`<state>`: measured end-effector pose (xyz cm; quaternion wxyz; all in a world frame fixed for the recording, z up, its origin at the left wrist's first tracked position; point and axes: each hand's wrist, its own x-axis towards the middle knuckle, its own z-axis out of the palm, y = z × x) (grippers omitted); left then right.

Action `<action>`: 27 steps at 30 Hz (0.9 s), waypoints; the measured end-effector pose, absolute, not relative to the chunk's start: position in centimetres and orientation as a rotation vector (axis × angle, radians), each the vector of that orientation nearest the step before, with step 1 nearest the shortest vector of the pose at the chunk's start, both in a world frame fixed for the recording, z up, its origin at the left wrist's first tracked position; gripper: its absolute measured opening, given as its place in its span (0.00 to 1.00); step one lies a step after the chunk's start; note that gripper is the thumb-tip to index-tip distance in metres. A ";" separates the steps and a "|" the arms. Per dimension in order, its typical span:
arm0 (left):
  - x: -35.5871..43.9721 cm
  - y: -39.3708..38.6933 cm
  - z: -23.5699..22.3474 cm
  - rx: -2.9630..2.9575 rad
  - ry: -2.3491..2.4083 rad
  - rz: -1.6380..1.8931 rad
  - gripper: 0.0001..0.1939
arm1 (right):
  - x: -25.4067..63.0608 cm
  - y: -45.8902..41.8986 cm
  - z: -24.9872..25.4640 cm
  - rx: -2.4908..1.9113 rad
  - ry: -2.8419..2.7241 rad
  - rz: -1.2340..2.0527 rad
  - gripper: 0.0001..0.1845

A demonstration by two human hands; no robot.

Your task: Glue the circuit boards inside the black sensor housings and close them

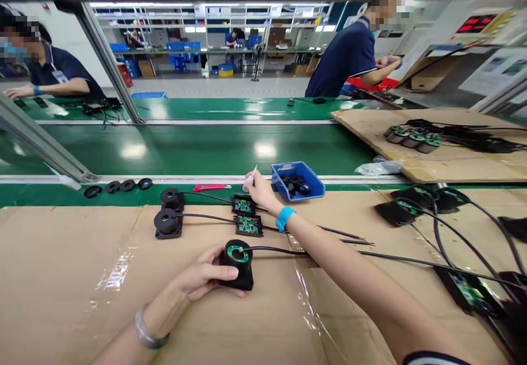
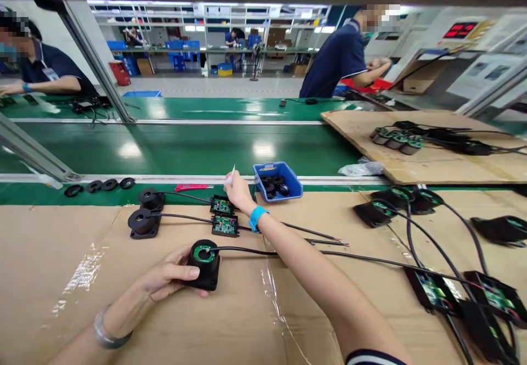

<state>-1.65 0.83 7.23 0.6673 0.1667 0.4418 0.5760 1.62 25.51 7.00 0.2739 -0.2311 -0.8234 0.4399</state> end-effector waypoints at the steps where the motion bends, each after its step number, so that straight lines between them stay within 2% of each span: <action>1: -1.5 0.9 7.4 0.418 1.060 1.323 0.33 | 2.1 25.3 7.3 -0.613 -2.181 1.223 0.14; 5: -0.7 1.3 7.7 0.674 1.304 1.444 0.31 | 6.8 22.7 9.5 -0.515 -2.057 1.467 0.20; 8: -0.3 1.4 7.6 0.804 1.439 1.493 0.29 | 11.7 20.0 10.3 -0.342 -1.811 1.940 0.24; 12: -0.5 1.4 7.8 0.960 1.588 1.508 0.28 | 15.9 17.7 8.6 -0.203 -1.612 2.349 0.17; 15: -1.0 1.4 8.1 0.893 1.526 1.431 0.28 | 16.6 17.4 6.8 -0.173 -1.571 2.379 0.15; 21: -1.3 1.0 8.1 0.685 1.062 1.059 0.28 | 15.7 17.5 5.6 -0.238 -1.571 2.328 0.11; 24: -0.7 0.9 8.0 0.842 1.166 1.026 0.28 | 15.7 17.4 5.9 -0.269 -1.533 2.325 0.10; 27: -0.3 1.0 7.8 1.040 1.470 1.170 0.27 | 16.1 17.7 6.7 -0.367 -1.512 2.235 0.10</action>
